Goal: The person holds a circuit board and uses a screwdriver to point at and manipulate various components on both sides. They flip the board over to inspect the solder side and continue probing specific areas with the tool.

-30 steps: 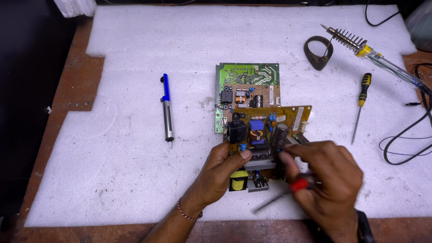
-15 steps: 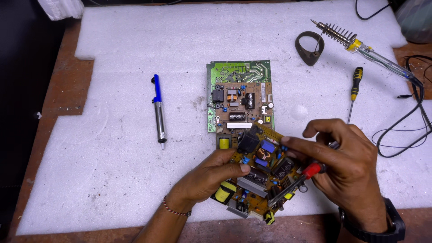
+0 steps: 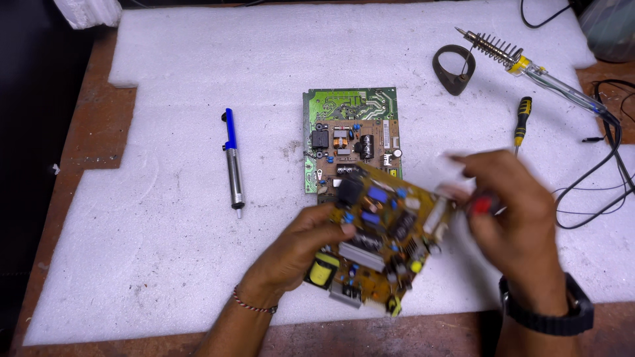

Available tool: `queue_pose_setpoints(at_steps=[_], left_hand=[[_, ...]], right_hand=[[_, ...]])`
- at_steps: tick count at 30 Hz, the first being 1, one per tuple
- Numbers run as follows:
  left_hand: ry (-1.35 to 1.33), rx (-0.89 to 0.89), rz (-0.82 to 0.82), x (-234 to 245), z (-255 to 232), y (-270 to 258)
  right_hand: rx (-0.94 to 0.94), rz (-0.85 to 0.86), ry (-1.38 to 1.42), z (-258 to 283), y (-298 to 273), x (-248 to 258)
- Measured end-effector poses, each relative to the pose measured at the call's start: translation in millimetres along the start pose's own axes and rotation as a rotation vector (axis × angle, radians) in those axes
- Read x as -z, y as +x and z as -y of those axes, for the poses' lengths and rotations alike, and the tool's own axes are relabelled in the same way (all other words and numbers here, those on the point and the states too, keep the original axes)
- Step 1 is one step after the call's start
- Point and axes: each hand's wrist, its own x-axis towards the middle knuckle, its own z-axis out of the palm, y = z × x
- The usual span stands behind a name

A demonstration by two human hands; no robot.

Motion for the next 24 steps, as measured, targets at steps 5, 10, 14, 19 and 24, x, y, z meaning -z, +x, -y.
queue_pose_setpoints(at_steps=[5,10,14,19,24], left_hand=[[-0.206,-0.229,-0.226,-4.3,-10.6,6.3],[-0.281,-0.243,-0.391,-10.3,-17.4,5.5],[-0.244,-0.264,-0.343,-7.0,-12.1,7.6],[-0.267,-0.250,-0.314,-5.4,-12.7,8.6],[-0.224,-0.246,-0.295,-9.0,-18.5,6.9]], right_hand=[[-0.572,-0.059,-0.216,-48.9,3.5,-1.7],[-0.497,0.061,-0.260,-67.6,1.5,-26.7],[-0.343,0.030,-0.220,-55.8,4.4,-31.6],[-0.453,-0.023,-0.645,-88.0,-6.3,-12.3],[-0.922,0.255,-0.554,-96.1,-2.1,-6.3]])
